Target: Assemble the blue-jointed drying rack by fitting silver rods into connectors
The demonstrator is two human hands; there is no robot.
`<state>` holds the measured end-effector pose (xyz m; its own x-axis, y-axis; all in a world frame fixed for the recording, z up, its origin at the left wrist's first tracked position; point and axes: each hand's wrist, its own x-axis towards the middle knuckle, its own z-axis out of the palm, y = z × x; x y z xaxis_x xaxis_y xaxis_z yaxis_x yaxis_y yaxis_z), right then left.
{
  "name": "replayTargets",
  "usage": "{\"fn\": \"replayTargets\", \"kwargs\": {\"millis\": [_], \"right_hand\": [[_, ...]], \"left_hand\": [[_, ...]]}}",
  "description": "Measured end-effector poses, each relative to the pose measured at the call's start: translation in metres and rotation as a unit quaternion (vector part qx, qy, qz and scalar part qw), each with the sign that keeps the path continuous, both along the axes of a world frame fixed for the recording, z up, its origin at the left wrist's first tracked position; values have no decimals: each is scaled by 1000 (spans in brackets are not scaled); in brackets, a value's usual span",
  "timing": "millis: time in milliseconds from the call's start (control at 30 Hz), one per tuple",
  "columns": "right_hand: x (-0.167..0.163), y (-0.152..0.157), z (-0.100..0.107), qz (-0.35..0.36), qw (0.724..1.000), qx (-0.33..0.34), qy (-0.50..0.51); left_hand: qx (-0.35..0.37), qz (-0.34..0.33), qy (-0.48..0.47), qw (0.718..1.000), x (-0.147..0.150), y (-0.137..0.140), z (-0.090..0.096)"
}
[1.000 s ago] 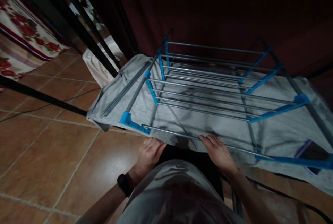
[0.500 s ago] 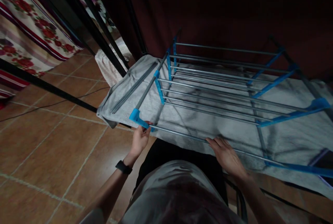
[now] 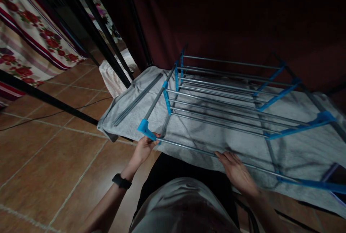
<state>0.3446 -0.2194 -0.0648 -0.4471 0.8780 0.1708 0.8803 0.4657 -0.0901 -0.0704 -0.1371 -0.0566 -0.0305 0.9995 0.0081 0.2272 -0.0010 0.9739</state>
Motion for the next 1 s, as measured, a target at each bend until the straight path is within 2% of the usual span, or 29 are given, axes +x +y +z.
{"fn": "replayTargets", "kwargs": {"millis": [233,600,867,1000], "right_hand": [[7,0,-7,25,1000,-4,-7],[5,-1,-7,20,1000,-7,-5],[6,0,-9,22,1000,-1,3],[7,1,-10,32,999,-2,12]], "left_hand": [[-31,-87,11,996,-9,5,13],[-17,-107,45,993,-17,10,4],[-27,-131,74,988,-18,15,8],[-7,-139,68,988,-17,15,11]]}}
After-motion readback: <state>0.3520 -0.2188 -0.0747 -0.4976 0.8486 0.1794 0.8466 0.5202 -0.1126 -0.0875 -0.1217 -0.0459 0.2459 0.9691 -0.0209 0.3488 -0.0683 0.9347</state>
